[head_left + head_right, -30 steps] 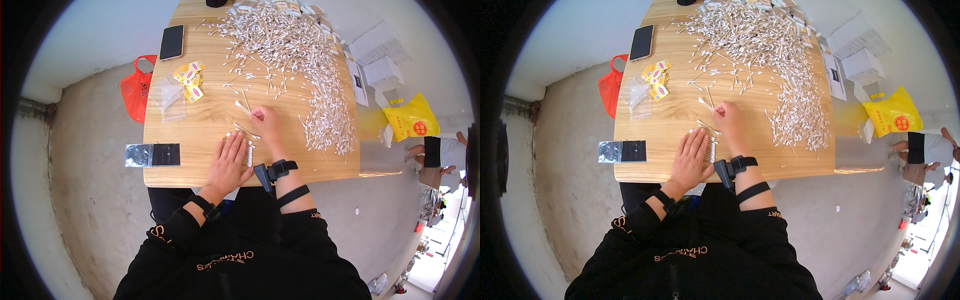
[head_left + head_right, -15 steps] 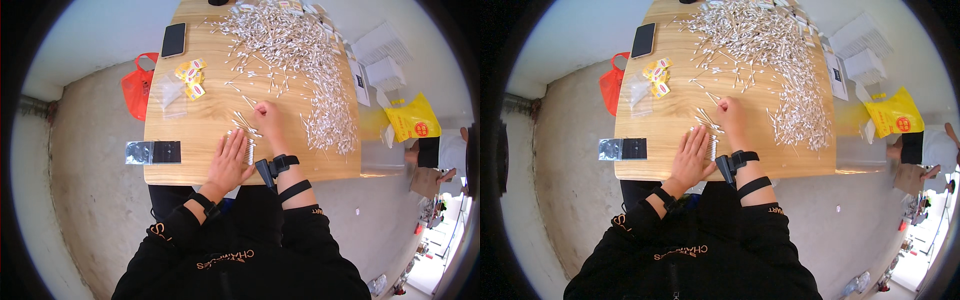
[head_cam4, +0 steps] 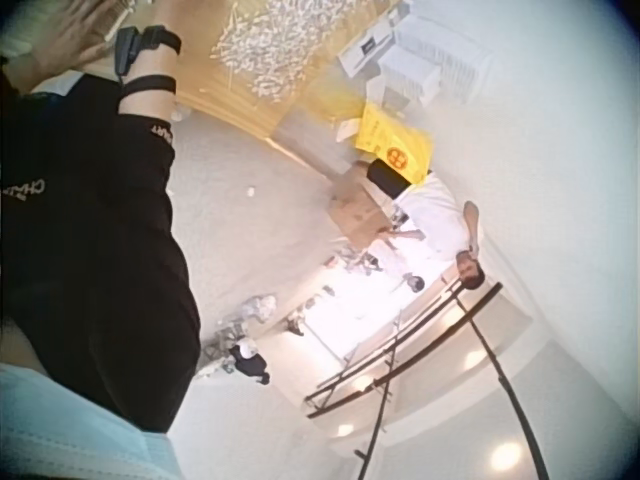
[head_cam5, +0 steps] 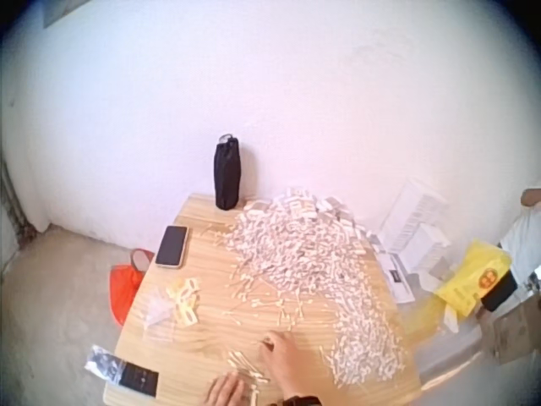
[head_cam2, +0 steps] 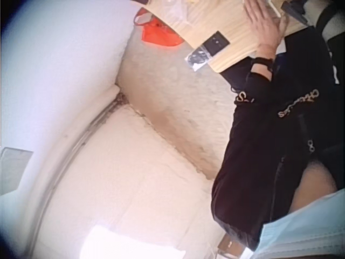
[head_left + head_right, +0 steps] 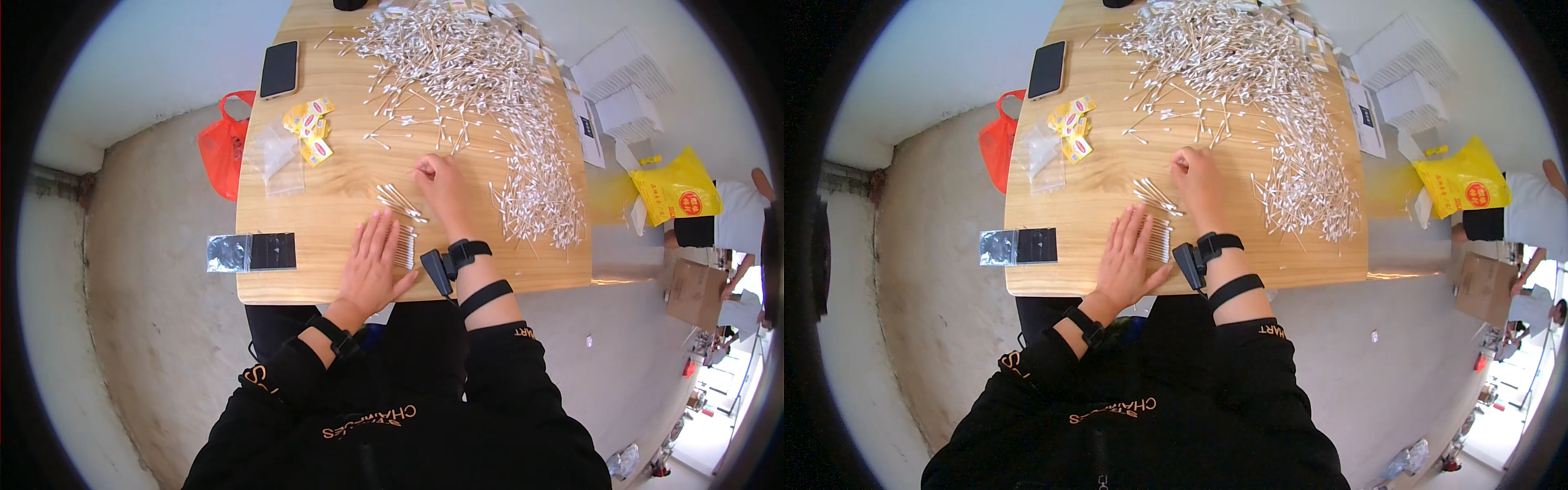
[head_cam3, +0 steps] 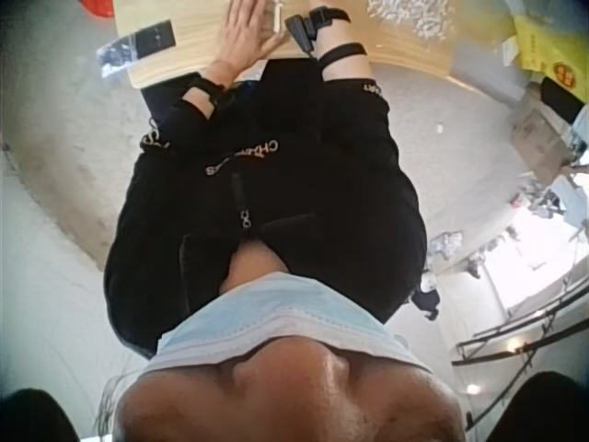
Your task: Arranging and packaging cotton swabs into small plastic bags and containers.
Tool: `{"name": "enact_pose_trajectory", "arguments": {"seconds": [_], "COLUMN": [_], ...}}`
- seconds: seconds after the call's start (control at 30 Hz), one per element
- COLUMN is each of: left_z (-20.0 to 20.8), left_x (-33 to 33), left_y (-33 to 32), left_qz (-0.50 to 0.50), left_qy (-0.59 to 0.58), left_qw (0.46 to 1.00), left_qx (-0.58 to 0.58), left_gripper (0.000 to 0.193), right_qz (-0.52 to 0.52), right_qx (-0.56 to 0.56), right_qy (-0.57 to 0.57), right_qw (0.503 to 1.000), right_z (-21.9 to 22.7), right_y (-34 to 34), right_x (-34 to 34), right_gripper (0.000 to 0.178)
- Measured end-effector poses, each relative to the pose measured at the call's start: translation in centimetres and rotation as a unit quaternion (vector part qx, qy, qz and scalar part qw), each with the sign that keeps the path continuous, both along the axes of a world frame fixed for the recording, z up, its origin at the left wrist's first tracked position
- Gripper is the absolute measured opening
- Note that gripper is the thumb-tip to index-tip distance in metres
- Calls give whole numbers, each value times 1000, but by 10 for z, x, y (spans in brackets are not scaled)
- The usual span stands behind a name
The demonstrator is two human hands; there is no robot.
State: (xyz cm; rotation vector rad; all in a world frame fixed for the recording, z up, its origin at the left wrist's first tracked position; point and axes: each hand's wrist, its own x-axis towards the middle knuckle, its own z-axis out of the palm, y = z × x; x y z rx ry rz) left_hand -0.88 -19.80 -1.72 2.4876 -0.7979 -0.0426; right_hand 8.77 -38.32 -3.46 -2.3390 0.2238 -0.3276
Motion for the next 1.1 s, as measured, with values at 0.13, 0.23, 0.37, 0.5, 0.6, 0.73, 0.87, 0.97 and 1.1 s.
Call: {"name": "enact_pose_trajectory", "arguments": {"seconds": [0.13, 0.23, 0.37, 0.5, 0.6, 0.73, 0.87, 0.97, 1.1], "left_z": [-6, 4, -1, -7, -4, -4, 3, 12, -2], "left_x": [5, 30, 61, 56, 44, 38, 30, 25, 26], "left_y": [-2, -4, -10, -5, 5, -3, -11, -11, 21], "left_qz": [15, 34, -46, -75, -49, -13, 25, 38, 21], "left_qy": [-10, -19, -78, -29, -33, -39, -7, 45, 32], "left_qw": [998, 999, 994, 989, 990, 991, 987, 988, 998], "left_qx": [-57, -34, 60, 120, 126, 131, 157, 143, 54], "left_gripper": [87, 91, 107, 110, 110, 109, 110, 112, 117], "right_qz": [-91, -218, -181, -177, -114, -19, -89, -132, -75], "right_qx": [4, 144, 262, 305, 221, 93, 128, 358, 364], "right_qy": [-11, -90, -52, -35, -43, 49, -18, -72, -108], "right_qw": [996, 961, 947, 935, 967, 994, 988, 921, 922], "right_z": [-32, -33, -34, -39, -15, -1, 1, -14, -25], "right_y": [-33, -33, -35, -12, 22, 29, 33, 36, 48], "right_x": [-2, -22, -62, -94, -103, -101, -98, -97, -94], "right_gripper": [22, 20, 22, 22, 22, 25, 28, 37, 41]}}
